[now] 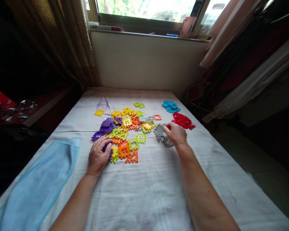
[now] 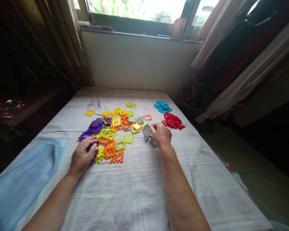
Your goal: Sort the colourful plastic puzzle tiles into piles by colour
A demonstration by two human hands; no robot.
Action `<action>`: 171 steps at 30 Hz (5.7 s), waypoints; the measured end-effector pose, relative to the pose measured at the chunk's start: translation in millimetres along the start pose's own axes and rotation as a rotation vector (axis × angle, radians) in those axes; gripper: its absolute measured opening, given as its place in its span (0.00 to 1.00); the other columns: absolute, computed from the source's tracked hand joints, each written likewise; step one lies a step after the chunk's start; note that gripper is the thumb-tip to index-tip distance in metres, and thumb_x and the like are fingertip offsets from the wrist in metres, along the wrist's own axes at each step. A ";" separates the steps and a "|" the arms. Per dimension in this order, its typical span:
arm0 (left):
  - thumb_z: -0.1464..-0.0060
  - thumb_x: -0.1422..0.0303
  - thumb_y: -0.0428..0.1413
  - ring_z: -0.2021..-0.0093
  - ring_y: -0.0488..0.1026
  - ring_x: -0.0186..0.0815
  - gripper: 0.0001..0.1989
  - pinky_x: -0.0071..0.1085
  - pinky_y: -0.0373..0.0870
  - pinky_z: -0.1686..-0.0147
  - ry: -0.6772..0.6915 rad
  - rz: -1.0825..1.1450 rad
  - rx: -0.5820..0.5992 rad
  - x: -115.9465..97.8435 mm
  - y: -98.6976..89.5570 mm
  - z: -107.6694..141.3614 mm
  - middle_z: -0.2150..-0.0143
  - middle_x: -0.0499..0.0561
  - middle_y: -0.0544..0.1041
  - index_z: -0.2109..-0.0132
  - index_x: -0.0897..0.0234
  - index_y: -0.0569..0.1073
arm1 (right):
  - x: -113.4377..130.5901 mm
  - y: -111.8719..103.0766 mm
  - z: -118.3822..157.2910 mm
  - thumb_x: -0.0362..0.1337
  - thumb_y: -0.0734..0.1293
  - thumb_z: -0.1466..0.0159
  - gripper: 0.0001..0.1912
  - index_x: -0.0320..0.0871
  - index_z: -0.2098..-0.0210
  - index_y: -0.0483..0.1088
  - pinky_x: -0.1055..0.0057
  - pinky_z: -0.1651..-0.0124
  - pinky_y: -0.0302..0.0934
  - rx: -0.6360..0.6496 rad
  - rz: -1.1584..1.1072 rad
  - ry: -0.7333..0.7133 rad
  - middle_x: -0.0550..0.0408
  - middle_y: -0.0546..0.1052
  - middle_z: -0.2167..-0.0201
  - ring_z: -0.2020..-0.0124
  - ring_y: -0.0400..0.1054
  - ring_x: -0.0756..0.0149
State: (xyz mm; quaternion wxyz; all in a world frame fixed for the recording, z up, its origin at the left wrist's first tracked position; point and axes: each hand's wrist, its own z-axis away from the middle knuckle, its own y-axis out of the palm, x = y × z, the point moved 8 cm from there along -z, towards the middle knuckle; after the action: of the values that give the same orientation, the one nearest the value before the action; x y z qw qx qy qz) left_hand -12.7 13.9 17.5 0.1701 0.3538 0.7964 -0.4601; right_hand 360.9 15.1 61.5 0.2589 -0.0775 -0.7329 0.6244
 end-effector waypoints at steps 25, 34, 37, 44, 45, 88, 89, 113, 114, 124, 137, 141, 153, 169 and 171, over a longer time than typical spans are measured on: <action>0.41 0.60 0.52 0.44 0.74 0.43 0.13 0.46 0.66 0.38 0.018 -0.015 0.000 5.2 0.7 1.8 0.50 0.53 0.80 0.58 0.59 0.79 | 47.8 35.9 -57.3 0.38 0.59 0.32 0.24 0.58 0.39 0.68 0.69 0.54 0.64 0.170 0.087 -0.253 0.55 0.81 0.51 0.52 0.75 0.60; 0.41 0.60 0.51 0.45 0.74 0.43 0.13 0.45 0.67 0.39 0.020 -0.024 -0.005 5.0 0.3 1.7 0.51 0.52 0.81 0.58 0.58 0.79 | 45.9 43.6 -63.4 0.39 0.62 0.37 0.20 0.52 0.48 0.77 0.69 0.51 0.65 0.151 -0.081 -0.209 0.55 0.81 0.52 0.52 0.74 0.60; 0.41 0.60 0.51 0.44 0.74 0.43 0.13 0.46 0.66 0.38 0.028 -0.023 -0.005 5.1 0.4 1.9 0.50 0.53 0.80 0.58 0.59 0.79 | 8.2 26.2 -62.2 0.42 0.64 0.38 0.17 0.47 0.54 0.79 0.69 0.55 0.66 0.013 -0.297 -0.141 0.53 0.83 0.60 0.60 0.75 0.61; 0.41 0.60 0.51 0.45 0.74 0.44 0.14 0.46 0.67 0.39 0.038 -0.022 -0.007 5.7 0.3 1.0 0.51 0.53 0.80 0.58 0.59 0.79 | -95.1 15.2 -48.4 0.42 0.65 0.46 0.14 0.41 0.64 0.76 0.67 0.61 0.66 -0.187 -0.687 0.073 0.53 0.79 0.72 0.71 0.70 0.65; 0.41 0.60 0.51 0.45 0.74 0.44 0.14 0.46 0.67 0.39 0.037 -0.022 -0.008 6.1 0.2 0.9 0.50 0.53 0.80 0.58 0.59 0.79 | -100.0 17.7 -46.6 0.41 0.65 0.48 0.14 0.41 0.65 0.75 0.68 0.63 0.66 -0.164 -0.758 0.091 0.53 0.78 0.72 0.72 0.70 0.66; 0.41 0.60 0.51 0.44 0.73 0.43 0.13 0.47 0.65 0.37 -0.012 -0.019 0.017 5.8 0.6 0.7 0.51 0.52 0.81 0.59 0.58 0.78 | -10.2 4.7 -54.5 0.38 0.66 0.39 0.15 0.48 0.55 0.81 0.63 0.55 0.66 0.260 0.290 -0.018 0.42 0.81 0.55 0.52 0.75 0.52; 0.41 0.60 0.51 0.44 0.73 0.43 0.13 0.47 0.65 0.37 -0.010 -0.021 0.013 5.8 0.6 0.7 0.51 0.52 0.81 0.59 0.58 0.78 | -10.8 1.1 -53.9 0.38 0.66 0.39 0.15 0.48 0.55 0.81 0.63 0.55 0.65 0.249 0.286 -0.007 0.42 0.81 0.55 0.52 0.75 0.52; 0.42 0.60 0.51 0.45 0.74 0.43 0.14 0.46 0.67 0.39 -0.015 -0.009 0.001 4.0 0.5 -0.1 0.50 0.53 0.81 0.58 0.59 0.78 | 108.7 55.9 19.3 0.54 0.57 0.31 0.27 0.39 0.47 0.71 0.48 0.42 0.51 0.286 0.241 -0.316 0.36 0.76 0.48 0.45 0.69 0.48; 0.42 0.60 0.50 0.45 0.74 0.43 0.14 0.46 0.67 0.39 -0.016 -0.007 0.006 3.5 0.8 -0.2 0.50 0.53 0.80 0.58 0.59 0.78 | 112.0 55.3 26.9 0.54 0.58 0.31 0.27 0.40 0.47 0.71 0.49 0.42 0.52 0.286 0.239 -0.324 0.36 0.76 0.49 0.46 0.69 0.48; 0.42 0.59 0.50 0.45 0.74 0.44 0.15 0.46 0.66 0.38 -0.015 -0.043 -0.018 3.1 -0.9 0.1 0.51 0.53 0.81 0.58 0.59 0.78 | 156.6 55.8 102.8 0.55 0.60 0.33 0.25 0.45 0.47 0.70 0.56 0.47 0.59 0.315 0.057 -0.606 0.43 0.77 0.51 0.49 0.69 0.51; 0.42 0.59 0.49 0.45 0.74 0.46 0.16 0.47 0.67 0.40 -0.022 -0.076 -0.045 4.9 -1.4 0.0 0.49 0.56 0.80 0.57 0.61 0.78 | 163.0 61.2 53.0 0.45 0.61 0.33 0.17 0.45 0.55 0.78 0.67 0.55 0.66 0.365 0.170 -0.513 0.46 0.79 0.52 0.50 0.73 0.55; 0.43 0.60 0.50 0.44 0.73 0.45 0.15 0.46 0.67 0.40 -0.026 -0.081 -0.042 5.1 -0.9 0.6 0.49 0.54 0.80 0.57 0.59 0.78 | 173.0 73.2 49.2 0.41 0.62 0.35 0.17 0.44 0.52 0.78 0.68 0.54 0.67 0.409 0.179 -0.470 0.43 0.80 0.53 0.50 0.74 0.56; 0.42 0.61 0.50 0.44 0.73 0.44 0.14 0.46 0.66 0.39 -0.023 -0.067 -0.028 7.4 0.9 0.1 0.49 0.54 0.79 0.57 0.60 0.78 | 67.4 13.1 5.6 0.42 0.61 0.36 0.16 0.50 0.56 0.78 0.67 0.55 0.65 0.188 0.150 -0.121 0.49 0.81 0.56 0.53 0.75 0.57; 0.41 0.59 0.50 0.45 0.74 0.45 0.15 0.47 0.68 0.41 0.024 -0.072 -0.045 7.8 -0.2 1.3 0.49 0.56 0.79 0.57 0.61 0.78 | 33.3 5.1 -39.6 0.42 0.62 0.35 0.18 0.46 0.52 0.79 0.65 0.54 0.65 0.205 0.267 -0.027 0.43 0.80 0.52 0.50 0.73 0.53; 0.40 0.59 0.50 0.45 0.74 0.45 0.15 0.47 0.68 0.41 0.028 -0.073 -0.050 8.7 0.2 1.9 0.49 0.55 0.79 0.57 0.61 0.78 | 51.5 13.7 -42.0 0.42 0.62 0.35 0.18 0.47 0.51 0.78 0.67 0.54 0.65 0.209 0.273 -0.132 0.45 0.79 0.50 0.50 0.73 0.55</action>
State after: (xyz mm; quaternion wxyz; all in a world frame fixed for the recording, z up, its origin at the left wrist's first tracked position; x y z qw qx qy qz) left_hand -18.7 15.9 11.2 0.1507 0.3266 0.8223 -0.4410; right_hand 334.0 77.2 66.6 0.1298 -0.1080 -0.6622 0.7301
